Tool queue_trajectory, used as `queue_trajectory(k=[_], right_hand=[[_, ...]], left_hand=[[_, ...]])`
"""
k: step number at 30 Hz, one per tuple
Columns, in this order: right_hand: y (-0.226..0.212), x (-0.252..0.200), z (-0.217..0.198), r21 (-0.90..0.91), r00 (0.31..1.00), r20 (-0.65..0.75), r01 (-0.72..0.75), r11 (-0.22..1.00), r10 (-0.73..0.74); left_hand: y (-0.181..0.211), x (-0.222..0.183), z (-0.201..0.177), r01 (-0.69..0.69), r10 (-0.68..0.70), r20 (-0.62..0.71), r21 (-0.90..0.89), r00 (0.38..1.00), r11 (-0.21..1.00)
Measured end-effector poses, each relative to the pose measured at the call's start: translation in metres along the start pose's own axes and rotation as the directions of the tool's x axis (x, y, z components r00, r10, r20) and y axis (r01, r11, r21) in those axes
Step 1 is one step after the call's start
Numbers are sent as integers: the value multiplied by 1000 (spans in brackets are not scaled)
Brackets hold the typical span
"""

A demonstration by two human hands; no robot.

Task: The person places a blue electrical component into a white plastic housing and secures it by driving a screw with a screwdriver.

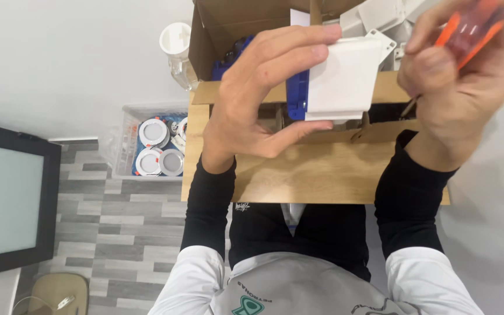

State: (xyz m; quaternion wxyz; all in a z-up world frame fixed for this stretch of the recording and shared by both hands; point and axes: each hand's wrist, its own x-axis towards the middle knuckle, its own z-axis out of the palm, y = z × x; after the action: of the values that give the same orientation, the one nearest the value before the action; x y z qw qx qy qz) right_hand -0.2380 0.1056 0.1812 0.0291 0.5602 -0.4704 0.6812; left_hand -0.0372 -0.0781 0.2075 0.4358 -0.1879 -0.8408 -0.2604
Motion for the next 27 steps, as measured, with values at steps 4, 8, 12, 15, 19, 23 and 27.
queue_trajectory(k=[4, 8, 12, 15, 19, 23, 27], right_hand=[[-1, 13, -3, -91, 991, 134, -15, 996, 27], [5, 19, -9, -222, 944, 326, 33, 974, 42], [1, 16, -2, -302, 912, 382, -32, 953, 152], [2, 16, 6, -269, 928, 370, 65, 961, 41], [13, 14, 2, -249, 932, 351, 188, 950, -93], [5, 9, 4, -315, 919, 351, 297, 901, -180], [-9, 12, 11, -282, 888, 401, 352, 892, -224]], left_hand=[[-15, -5, 6, -35, 34, -32, -27, 999, 999], [-23, -5, 4, -39, 38, -54, -5, 998, 999], [-24, -5, 2, -77, 76, -67, -6, 995, 997], [-29, -6, 1, -114, 114, -52, -8, 992, 993], [-35, -10, 7, -118, 117, -83, -16, 990, 993], [-29, -18, 7, 217, -215, -28, 48, 976, 975], [-17, -13, 7, 313, -314, -2, -83, 949, 946]])
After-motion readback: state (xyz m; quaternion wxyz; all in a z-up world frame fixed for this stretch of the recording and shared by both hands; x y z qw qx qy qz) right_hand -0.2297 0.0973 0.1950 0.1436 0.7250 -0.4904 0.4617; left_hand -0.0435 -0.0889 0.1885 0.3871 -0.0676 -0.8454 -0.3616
